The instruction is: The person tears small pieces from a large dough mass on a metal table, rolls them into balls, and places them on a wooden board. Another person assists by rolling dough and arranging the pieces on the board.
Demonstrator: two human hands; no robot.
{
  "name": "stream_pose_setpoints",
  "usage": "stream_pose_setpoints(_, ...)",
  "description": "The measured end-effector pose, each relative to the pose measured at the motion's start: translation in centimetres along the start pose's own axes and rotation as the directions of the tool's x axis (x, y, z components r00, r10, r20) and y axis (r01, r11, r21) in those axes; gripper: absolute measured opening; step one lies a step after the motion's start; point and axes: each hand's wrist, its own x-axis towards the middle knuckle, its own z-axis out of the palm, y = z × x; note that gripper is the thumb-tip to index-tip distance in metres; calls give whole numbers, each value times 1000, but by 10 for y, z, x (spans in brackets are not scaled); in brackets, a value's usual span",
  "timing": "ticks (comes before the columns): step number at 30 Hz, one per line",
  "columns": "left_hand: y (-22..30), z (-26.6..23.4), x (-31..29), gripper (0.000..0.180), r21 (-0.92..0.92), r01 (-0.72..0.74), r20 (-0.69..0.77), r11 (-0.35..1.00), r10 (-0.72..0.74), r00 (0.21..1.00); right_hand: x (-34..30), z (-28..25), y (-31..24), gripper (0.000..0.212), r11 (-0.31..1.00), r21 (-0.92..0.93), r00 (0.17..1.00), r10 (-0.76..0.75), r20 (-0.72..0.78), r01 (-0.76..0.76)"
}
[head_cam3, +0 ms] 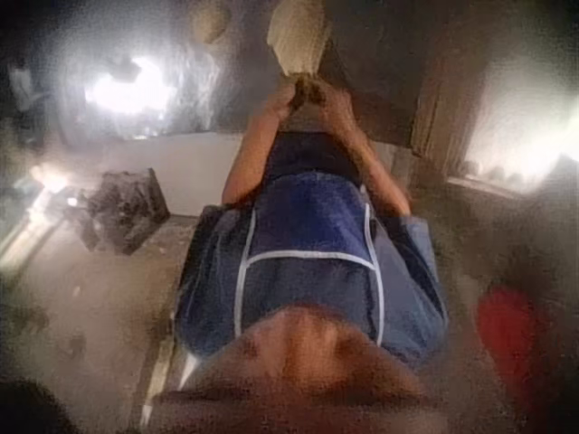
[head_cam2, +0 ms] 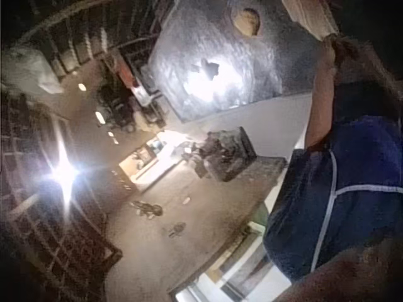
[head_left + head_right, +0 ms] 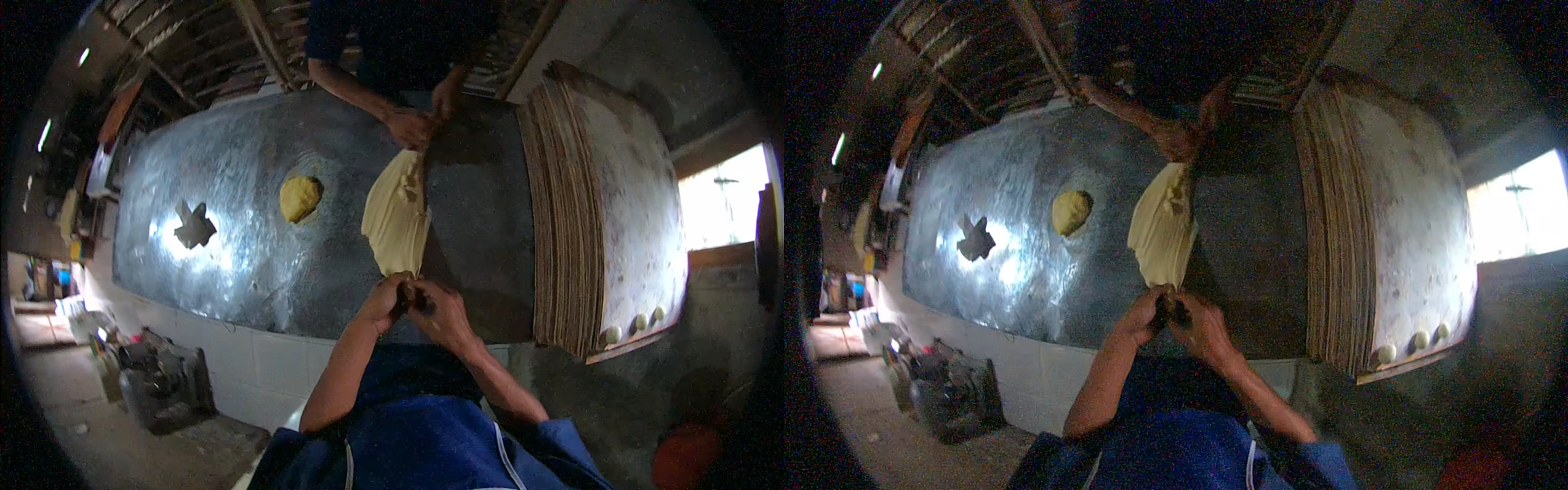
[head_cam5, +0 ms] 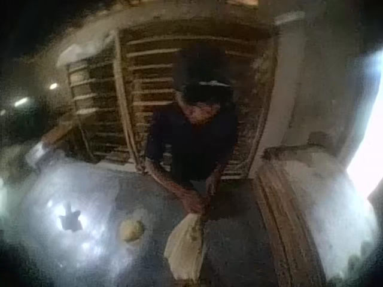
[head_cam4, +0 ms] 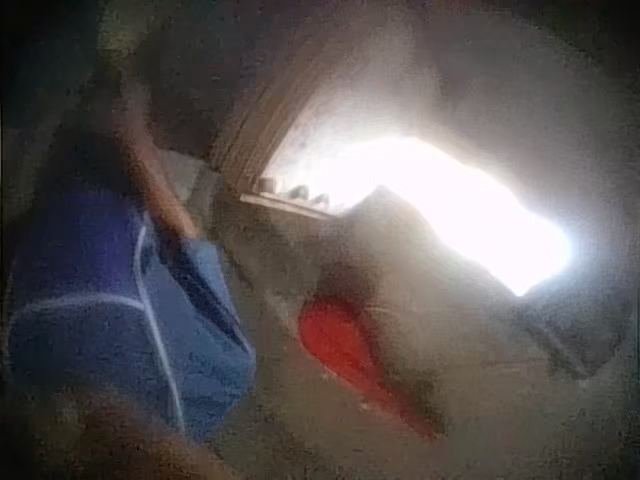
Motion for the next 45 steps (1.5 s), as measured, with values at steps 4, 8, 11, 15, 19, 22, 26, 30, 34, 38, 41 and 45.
stream_pose_setpoints(4,1,13,-33,40,212,-48,-50,976,60,997,-7,-16,-31,41,775,342,838,539,83,-532)
stream_pose_setpoints(8,0,-16,-63,49,493,206,122,845,-302,946,4,31,49,48,331,544,612,622,489,-771)
stream_pose_setpoints(11,0,-39,-33,49,387,186,121,903,-250,961,-3,46,32,42,663,402,775,556,301,-632)
stream_pose_setpoints(15,29,35,-15,40,-262,240,82,934,-227,971,-19,26,-35,27,868,-246,880,465,96,-431)
stream_pose_setpoints(19,-38,-20,53,30,-456,373,498,808,-115,859,-42,-14,-64,26,951,36,870,266,416,-308)
stream_pose_setpoints(22,-22,-5,15,27,-46,52,199,998,-41,979,-33,-36,-93,26,864,425,875,38,483,-272)
stream_pose_setpoints(26,-26,-18,-26,21,468,-298,228,832,212,950,53,22,-44,29,871,489,962,-96,256,-44)
stream_pose_setpoints(30,-18,-18,-41,24,924,-263,213,278,199,957,86,81,34,26,941,322,883,-63,466,-103)
stream_pose_setpoints(34,41,35,-118,24,867,-498,494,-11,149,856,72,94,8,21,888,430,939,8,343,-164)
stream_pose_setpoints(38,70,13,-119,24,663,-578,747,-476,471,469,15,66,38,16,940,339,997,26,75,-50)
stream_pose_setpoints(41,6,-120,-84,23,915,-389,387,-107,501,774,-73,17,58,18,934,-357,999,-2,-50,-17)
stream_pose_setpoints(45,19,-211,-29,31,935,-143,342,-326,712,613,-49,-21,70,26,793,-602,980,-36,-197,-92)
